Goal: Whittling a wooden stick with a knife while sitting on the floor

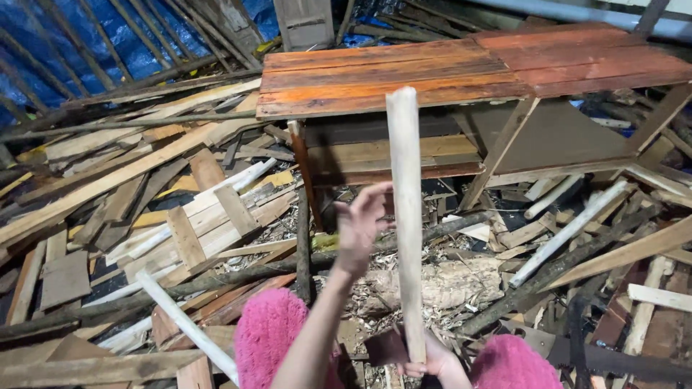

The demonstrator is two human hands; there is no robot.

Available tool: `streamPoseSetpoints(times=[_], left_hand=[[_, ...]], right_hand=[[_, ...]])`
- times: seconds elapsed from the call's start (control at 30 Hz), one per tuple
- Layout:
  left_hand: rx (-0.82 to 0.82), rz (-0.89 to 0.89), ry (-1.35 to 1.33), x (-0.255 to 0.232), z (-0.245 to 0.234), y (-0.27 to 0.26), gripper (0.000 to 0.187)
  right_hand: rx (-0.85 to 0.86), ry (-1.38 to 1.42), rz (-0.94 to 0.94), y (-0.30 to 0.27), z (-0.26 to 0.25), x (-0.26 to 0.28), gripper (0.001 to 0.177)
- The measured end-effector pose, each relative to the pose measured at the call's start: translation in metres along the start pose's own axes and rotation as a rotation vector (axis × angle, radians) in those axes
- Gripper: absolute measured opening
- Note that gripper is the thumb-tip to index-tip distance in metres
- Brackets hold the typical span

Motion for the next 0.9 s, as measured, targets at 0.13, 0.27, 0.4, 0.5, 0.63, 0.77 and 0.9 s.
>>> streamPoseSetpoints(times=[0.13,0.27,0.4,0.5,0.63,0.77,0.9], left_hand=[[0.179,0.088,-0.182,-0.055,0.000,-0.015,0.117],[0.193,0.090,-0.201,-0.071,0.001,-0.032,0.088],[-0.359,0.307,0.315,-0.085,-0.030,-0.036,0.015],[-0.476,0.339,0.383,-0.082,-0.047,-0.043,0.019],[-0.567,0.443,0.528,-0.050,-0.037,-0.047,0.013],[-0.517,0.486,0.502,0.011,-0.043,-0.042,0.007],[-0.269,0.269,0.389,-0.012,-0.009,-0.024,0.012]], right_hand=[[-0.015,-0.429,-0.054,-0.024,0.033,0.005,0.010],[-0.538,-0.327,0.019,-0.028,0.060,0.024,0.048],[-1.153,-0.388,-0.258,-0.024,-0.025,0.035,0.036],[-1.428,-0.887,-0.435,-0.072,-0.195,0.071,0.050],[-1.536,-0.358,-0.756,-0.112,-0.149,0.088,0.040],[-1.587,-0.486,-0.638,-0.115,-0.092,0.094,0.051],[-1.555,-0.287,-0.747,-0.106,-0.135,0.094,0.050]])
Point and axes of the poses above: each hand's wrist, its own y-axis towards the middle knuckle, its own z-axis out of the palm, x = y × z, the point moved 8 cm from there along y, towards the middle knuckle, and after that the axes turned 2 degrees about -z, right-handed, at the moved point
